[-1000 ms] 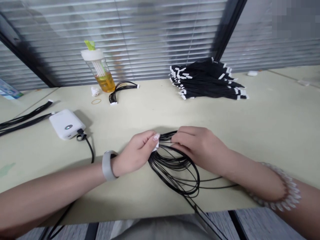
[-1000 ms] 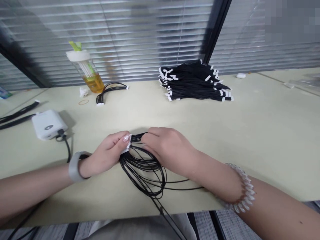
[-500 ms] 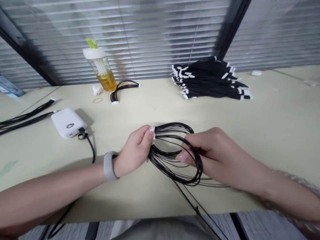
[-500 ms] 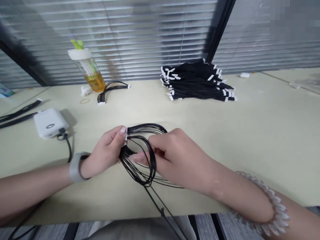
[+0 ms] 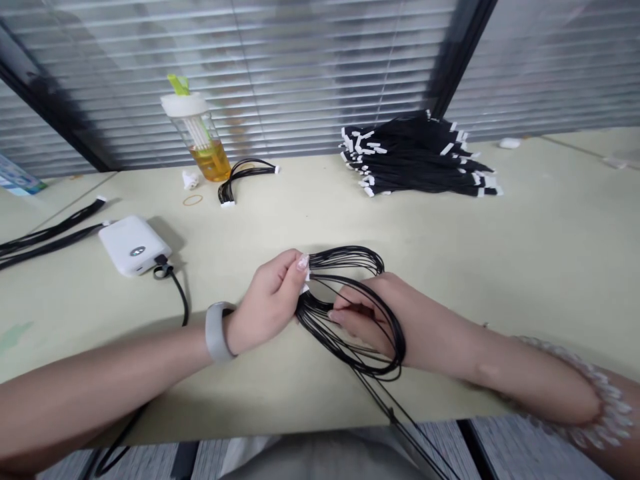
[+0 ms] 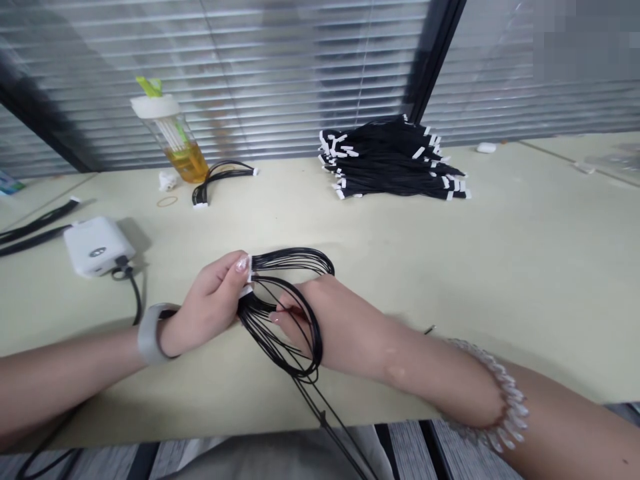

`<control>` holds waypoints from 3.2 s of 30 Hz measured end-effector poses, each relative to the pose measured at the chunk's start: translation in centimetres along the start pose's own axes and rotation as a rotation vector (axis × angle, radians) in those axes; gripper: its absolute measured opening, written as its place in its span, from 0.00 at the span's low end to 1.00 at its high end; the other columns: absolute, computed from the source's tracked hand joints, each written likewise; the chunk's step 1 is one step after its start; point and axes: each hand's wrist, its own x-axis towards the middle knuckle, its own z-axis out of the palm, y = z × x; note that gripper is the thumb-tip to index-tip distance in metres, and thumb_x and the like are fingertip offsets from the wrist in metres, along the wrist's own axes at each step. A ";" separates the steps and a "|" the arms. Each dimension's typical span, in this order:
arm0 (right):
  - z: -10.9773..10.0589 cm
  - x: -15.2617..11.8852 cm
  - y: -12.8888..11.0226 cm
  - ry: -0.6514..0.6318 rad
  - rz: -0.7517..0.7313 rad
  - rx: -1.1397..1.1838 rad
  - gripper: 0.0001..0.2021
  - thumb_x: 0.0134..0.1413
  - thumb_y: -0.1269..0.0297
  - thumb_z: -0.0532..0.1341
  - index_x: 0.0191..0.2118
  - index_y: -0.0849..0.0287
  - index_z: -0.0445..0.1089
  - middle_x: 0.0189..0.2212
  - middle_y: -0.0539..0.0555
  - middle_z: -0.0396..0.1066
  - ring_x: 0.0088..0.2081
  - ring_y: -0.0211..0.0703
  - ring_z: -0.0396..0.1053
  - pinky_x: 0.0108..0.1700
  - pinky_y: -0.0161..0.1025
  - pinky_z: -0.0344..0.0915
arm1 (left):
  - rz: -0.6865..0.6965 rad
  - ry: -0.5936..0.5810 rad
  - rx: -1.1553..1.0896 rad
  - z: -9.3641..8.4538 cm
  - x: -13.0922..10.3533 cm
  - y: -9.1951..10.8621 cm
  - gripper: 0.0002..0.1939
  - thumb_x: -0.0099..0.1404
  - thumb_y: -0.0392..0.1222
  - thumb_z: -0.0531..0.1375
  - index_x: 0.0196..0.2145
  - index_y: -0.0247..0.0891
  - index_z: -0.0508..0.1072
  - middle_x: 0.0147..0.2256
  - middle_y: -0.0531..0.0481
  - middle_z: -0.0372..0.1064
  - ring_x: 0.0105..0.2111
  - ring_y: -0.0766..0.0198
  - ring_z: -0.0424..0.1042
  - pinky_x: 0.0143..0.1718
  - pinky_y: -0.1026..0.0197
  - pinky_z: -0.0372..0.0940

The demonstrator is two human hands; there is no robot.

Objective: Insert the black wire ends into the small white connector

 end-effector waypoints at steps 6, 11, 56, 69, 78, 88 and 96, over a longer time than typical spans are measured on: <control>0.3 -0.1 -0.1 -0.091 0.005 -0.041 0.13 0.55 0.68 0.51 0.21 0.60 0.56 0.17 0.44 0.52 0.22 0.30 0.49 0.23 0.31 0.49 | -0.023 -0.018 0.006 0.0 0.1 0.1 0.18 0.70 0.47 0.46 0.23 0.38 0.55 0.22 0.56 0.50 0.22 0.69 0.50 0.24 0.65 0.51; 0.7 -0.1 0.0 -0.065 0.018 -0.042 0.10 0.50 0.74 0.51 0.20 0.60 0.55 0.17 0.44 0.52 0.21 0.30 0.49 0.22 0.30 0.48 | -0.049 -0.027 0.013 0.0 0.2 0.1 0.18 0.70 0.48 0.46 0.23 0.38 0.54 0.22 0.57 0.50 0.22 0.69 0.51 0.24 0.66 0.52; -5.0 -1.4 -1.4 0.537 -0.103 0.497 0.21 0.63 0.63 0.51 0.57 0.40 0.44 0.38 0.49 0.74 0.11 0.26 0.51 0.11 0.29 0.47 | -0.131 -0.075 -0.110 -0.1 0.4 0.0 0.20 0.69 0.52 0.46 0.23 0.38 0.56 0.21 0.57 0.51 0.21 0.70 0.51 0.22 0.66 0.53; -5.9 -1.2 -0.4 0.640 0.002 0.202 0.09 0.59 0.64 0.55 0.37 0.56 0.73 0.21 0.47 0.63 0.17 0.28 0.55 0.17 0.30 0.52 | -0.116 -0.080 -0.120 -0.1 0.5 -0.1 0.20 0.69 0.50 0.47 0.23 0.38 0.56 0.21 0.57 0.51 0.21 0.70 0.51 0.22 0.66 0.52; -2.0 -0.1 -0.3 0.329 0.062 -0.239 0.08 0.58 0.66 0.56 0.27 0.59 0.66 0.19 0.44 0.64 0.22 0.29 0.58 0.25 0.30 0.55 | -0.001 -0.085 -0.061 -0.2 -0.2 0.0 0.17 0.69 0.46 0.47 0.23 0.38 0.55 0.22 0.57 0.49 0.22 0.70 0.50 0.23 0.66 0.51; -1.1 0.2 -0.3 0.286 -0.004 -0.269 0.14 0.59 0.64 0.55 0.23 0.60 0.65 0.19 0.44 0.65 0.22 0.28 0.58 0.27 0.31 0.52 | 0.081 -0.126 0.063 -0.2 -0.4 0.0 0.16 0.70 0.45 0.46 0.24 0.37 0.56 0.21 0.57 0.49 0.22 0.70 0.50 0.22 0.67 0.50; -0.9 0.5 -0.3 0.287 -0.005 -0.256 0.15 0.59 0.63 0.55 0.22 0.61 0.63 0.19 0.44 0.64 0.22 0.28 0.57 0.27 0.31 0.51 | 0.090 -0.136 0.127 -0.1 -0.4 0.1 0.16 0.70 0.43 0.47 0.25 0.37 0.57 0.20 0.58 0.49 0.21 0.71 0.50 0.22 0.68 0.50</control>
